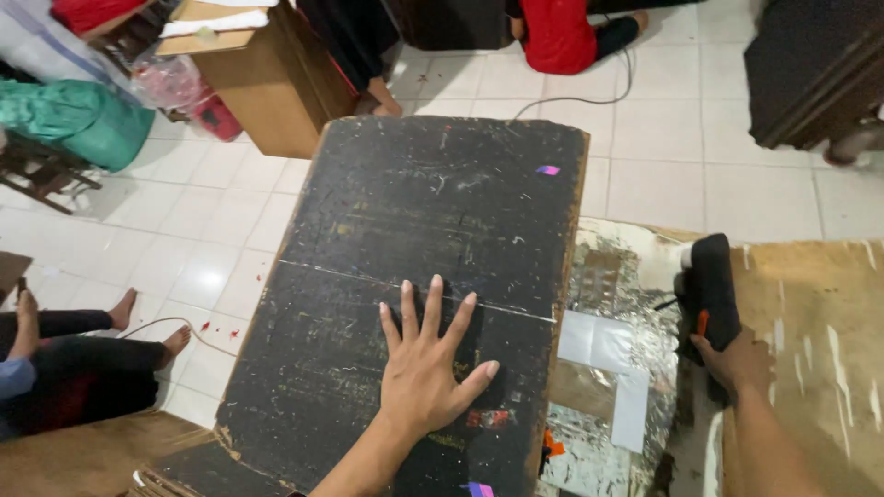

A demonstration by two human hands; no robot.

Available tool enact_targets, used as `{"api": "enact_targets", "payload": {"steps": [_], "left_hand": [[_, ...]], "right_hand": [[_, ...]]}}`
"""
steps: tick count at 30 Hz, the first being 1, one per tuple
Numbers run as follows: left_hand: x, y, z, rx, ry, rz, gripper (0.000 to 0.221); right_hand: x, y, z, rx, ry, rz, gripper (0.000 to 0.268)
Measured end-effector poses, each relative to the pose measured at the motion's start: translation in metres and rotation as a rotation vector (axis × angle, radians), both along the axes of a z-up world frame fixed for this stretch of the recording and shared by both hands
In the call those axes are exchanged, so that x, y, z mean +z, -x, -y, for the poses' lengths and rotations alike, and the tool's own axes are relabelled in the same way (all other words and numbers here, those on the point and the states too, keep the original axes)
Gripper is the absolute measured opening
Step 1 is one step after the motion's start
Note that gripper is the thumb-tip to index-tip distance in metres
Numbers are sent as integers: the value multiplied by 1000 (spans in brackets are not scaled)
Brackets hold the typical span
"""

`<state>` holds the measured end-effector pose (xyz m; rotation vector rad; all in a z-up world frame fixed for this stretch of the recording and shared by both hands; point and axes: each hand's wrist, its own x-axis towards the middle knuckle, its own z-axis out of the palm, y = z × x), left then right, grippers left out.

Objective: Preparing and smoothing fabric sleeves on a printing platen

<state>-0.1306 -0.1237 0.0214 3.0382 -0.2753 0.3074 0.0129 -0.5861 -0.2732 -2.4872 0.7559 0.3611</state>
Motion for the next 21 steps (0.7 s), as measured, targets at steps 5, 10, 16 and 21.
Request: {"api": "enact_targets", "payload": {"steps": [5,10,16,21], "left_hand": [[1,3,0,-32,41,-53,84],[2,-1,-3,-51,67,-2,86],[-1,11,-8,-81,152,43,82],[8,22,-22,-291,706,11,67]], "right_hand": [[-33,-17,45,-37,-214,-4,62],[15,21,31,-259,-555,321,51],[46,75,58,406,-172,764,72],[116,142,-33,-337,-976,610,37]]}}
